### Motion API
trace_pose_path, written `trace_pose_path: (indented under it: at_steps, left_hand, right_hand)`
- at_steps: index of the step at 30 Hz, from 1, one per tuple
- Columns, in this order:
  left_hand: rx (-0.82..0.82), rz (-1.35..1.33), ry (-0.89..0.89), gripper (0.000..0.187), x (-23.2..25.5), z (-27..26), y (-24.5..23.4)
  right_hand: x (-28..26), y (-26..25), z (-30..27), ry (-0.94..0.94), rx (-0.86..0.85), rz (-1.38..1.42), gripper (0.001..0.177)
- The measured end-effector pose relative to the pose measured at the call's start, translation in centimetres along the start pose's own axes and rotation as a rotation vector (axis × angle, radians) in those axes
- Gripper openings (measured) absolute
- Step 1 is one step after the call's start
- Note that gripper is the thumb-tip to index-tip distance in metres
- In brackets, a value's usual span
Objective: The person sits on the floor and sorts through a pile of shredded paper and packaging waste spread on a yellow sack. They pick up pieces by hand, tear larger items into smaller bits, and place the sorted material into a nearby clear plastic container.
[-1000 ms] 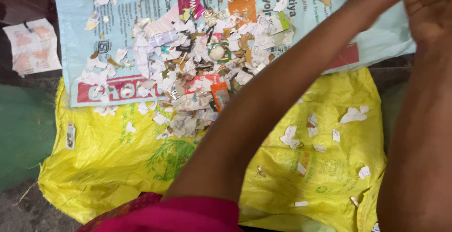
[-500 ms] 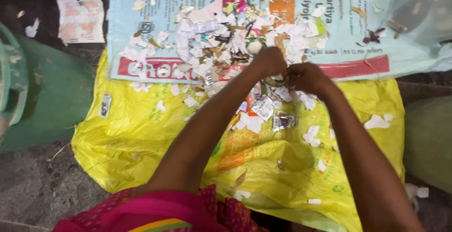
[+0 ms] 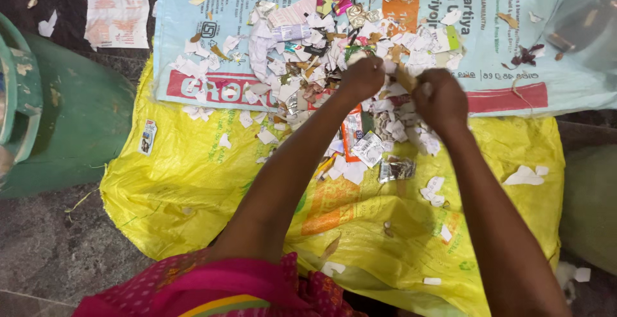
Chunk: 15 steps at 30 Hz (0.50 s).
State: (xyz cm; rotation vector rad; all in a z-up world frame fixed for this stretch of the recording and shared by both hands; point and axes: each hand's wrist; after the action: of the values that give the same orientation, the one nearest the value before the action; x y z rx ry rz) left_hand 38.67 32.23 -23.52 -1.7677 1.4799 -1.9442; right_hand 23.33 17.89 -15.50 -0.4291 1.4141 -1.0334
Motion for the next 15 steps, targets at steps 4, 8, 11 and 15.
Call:
trace_pose_path:
  at_steps: [4, 8, 11, 15]
  left_hand:
    - [-0.045, -0.493, -0.117, 0.027, 2.2, -0.2, -0.7]
    - [-0.106, -0.531, -0.211, 0.024, 5.7, -1.7, 0.9]
    - [-0.118, -0.398, -0.304, 0.026, 7.6, -1.0, 3.7]
    - [-0.028, 0.363, 0.196, 0.025, 13.0, 4.7, 8.5]
  right_hand:
    - [2.1, -2.8, 1.8, 0.595, -0.198, 0.970, 0.012]
    - [1.9, -3.4, 0.5, 0.722, -0.173, 1.048, 0.014]
    - [3.1, -3.9, -0.4, 0.806, -0.138, 0.957, 0.012]
    - [9.7, -7.8, -0.4, 0.746, -0.040, 1.052, 0.012]
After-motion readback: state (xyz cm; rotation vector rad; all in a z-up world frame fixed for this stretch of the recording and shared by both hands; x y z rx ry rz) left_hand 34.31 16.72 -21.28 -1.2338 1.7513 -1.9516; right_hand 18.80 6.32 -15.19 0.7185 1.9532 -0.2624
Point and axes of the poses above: each hand's wrist, its own z-axis towards the middle knuckle, its own y-axis out of the palm, x = y × z, and after that the axes turned 7 degrees about z, right-handed
